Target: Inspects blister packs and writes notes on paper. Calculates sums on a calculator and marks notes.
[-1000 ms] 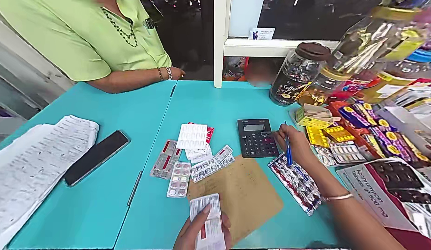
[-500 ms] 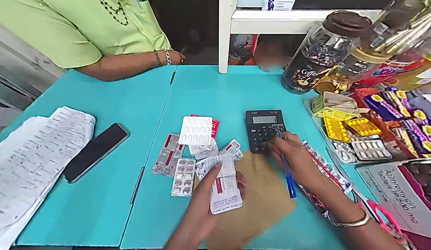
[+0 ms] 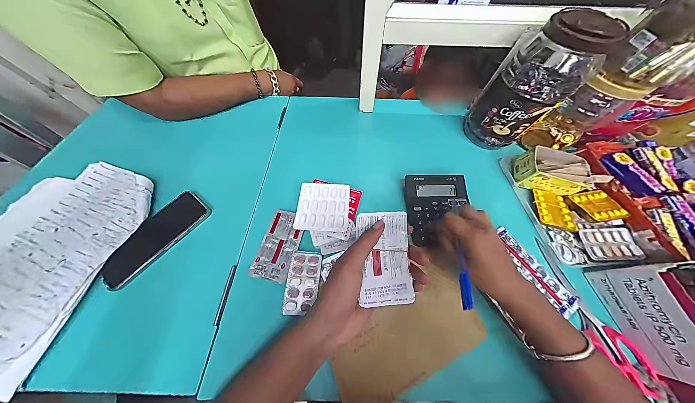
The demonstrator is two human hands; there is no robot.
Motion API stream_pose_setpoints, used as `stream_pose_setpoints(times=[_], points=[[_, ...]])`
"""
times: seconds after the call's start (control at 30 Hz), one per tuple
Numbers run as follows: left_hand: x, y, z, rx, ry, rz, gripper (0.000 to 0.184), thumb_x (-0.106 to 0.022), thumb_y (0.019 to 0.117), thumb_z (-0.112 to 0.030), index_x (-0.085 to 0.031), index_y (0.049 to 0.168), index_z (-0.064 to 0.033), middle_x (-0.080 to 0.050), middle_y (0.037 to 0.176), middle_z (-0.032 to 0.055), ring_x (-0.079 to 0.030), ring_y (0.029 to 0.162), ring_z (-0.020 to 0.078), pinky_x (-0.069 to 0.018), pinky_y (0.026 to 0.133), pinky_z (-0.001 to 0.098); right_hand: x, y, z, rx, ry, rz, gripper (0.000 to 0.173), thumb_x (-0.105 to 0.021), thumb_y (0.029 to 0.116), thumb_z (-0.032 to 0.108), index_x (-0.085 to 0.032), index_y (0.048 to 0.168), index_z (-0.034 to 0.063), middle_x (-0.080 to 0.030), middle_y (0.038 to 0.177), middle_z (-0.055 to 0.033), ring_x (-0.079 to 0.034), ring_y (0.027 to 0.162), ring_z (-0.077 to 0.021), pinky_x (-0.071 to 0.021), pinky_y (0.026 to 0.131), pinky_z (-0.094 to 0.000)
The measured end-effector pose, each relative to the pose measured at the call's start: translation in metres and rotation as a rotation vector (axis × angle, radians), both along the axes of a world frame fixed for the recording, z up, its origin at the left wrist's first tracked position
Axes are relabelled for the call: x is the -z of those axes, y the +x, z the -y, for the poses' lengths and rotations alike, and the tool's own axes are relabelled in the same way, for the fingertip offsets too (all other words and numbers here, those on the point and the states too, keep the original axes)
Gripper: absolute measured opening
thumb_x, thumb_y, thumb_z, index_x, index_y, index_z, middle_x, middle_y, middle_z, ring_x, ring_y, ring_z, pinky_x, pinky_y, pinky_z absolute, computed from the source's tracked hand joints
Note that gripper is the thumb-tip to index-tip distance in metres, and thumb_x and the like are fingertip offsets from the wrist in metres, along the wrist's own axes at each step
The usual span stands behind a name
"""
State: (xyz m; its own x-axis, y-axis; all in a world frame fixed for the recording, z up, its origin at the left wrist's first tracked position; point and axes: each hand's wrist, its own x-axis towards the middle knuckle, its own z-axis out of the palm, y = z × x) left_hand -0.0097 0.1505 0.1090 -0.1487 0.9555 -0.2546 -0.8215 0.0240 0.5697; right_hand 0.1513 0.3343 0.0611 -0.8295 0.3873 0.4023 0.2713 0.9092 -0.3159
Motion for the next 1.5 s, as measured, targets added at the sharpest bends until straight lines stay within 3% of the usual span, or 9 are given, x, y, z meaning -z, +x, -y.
stream_pose_setpoints(times=[0.1, 0.23, 0.53, 1.0, 1.23, 1.5], points=[[0.006, -0.002, -0.007, 0.004, -0.017, -0.01, 0.054, -0.016, 0.112, -0.034, -0.055, 0.128, -0.001, -0.072, 0.092, 0.0121, -0.073, 0.08, 0.0202, -0.063, 0.076, 0.0325, -0.004, 0.005, -0.015, 0.124, 0.006, -0.025, 0.021, -0.052, 0.0936, 0.013, -0.066, 0.082, 0.0019, -0.061, 0.074, -0.0119, -0.06, 0.079, -0.0338, -0.0444, 0.073, -0.0499], [0.015, -0.003, -0.007, -0.054, -0.057, 0.014, 0.056, -0.016, 0.112, -0.036, -0.056, 0.127, 0.0001, -0.071, 0.089, 0.0127, -0.073, 0.076, 0.0203, -0.0627, 0.072, 0.0319, 0.005, 0.004, -0.018, 0.102, 0.013, 0.017, 0.017, -0.053, 0.093, 0.008, -0.065, 0.082, 0.0013, -0.063, 0.075, -0.0131, -0.063, 0.083, -0.0358, -0.0469, 0.074, -0.05], [0.021, -0.009, -0.002, -0.157, -0.021, 0.031, 0.053, -0.019, 0.1118, -0.035, -0.057, 0.125, 0.0001, -0.071, 0.089, 0.0122, -0.073, 0.077, 0.0199, -0.0627, 0.074, 0.0313, 0.005, 0.025, 0.015, 0.113, 0.059, -0.093, 0.022, -0.05, 0.0926, 0.016, -0.061, 0.076, 0.0052, -0.059, 0.069, -0.0094, -0.054, 0.075, -0.0261, -0.0391, 0.073, -0.0376], [0.023, -0.01, -0.001, -0.145, 0.014, 0.007, 0.054, -0.016, 0.1116, -0.034, -0.055, 0.128, -0.0002, -0.07, 0.09, 0.0111, -0.073, 0.078, 0.0189, -0.0623, 0.076, 0.0312, 0.015, 0.032, 0.017, 0.106, 0.038, -0.092, 0.023, -0.048, 0.0936, 0.015, -0.061, 0.079, 0.0027, -0.066, 0.076, -0.014, -0.058, 0.081, -0.0297, -0.0414, 0.077, -0.0405], [0.021, -0.005, 0.0, -0.168, 0.008, -0.027, 0.053, -0.019, 0.1115, -0.033, -0.057, 0.125, -0.0001, -0.073, 0.091, 0.011, -0.074, 0.08, 0.0192, -0.0632, 0.076, 0.0313, 0.014, 0.032, 0.019, 0.157, 0.066, -0.247, 0.022, -0.054, 0.0929, 0.014, -0.055, 0.073, 0.0051, -0.06, 0.069, -0.011, -0.054, 0.072, -0.019, -0.0404, 0.067, -0.0256], [0.022, -0.003, -0.001, -0.182, 0.008, -0.004, 0.055, -0.016, 0.1112, -0.034, -0.058, 0.123, 0.0007, -0.072, 0.09, 0.0129, -0.074, 0.078, 0.0211, -0.064, 0.074, 0.0328, 0.019, 0.032, 0.016, 0.133, 0.03, -0.214, 0.02, -0.053, 0.0931, 0.012, -0.057, 0.074, 0.0077, -0.07, 0.076, -0.0093, -0.059, 0.079, -0.0191, -0.0432, 0.073, -0.0263]])
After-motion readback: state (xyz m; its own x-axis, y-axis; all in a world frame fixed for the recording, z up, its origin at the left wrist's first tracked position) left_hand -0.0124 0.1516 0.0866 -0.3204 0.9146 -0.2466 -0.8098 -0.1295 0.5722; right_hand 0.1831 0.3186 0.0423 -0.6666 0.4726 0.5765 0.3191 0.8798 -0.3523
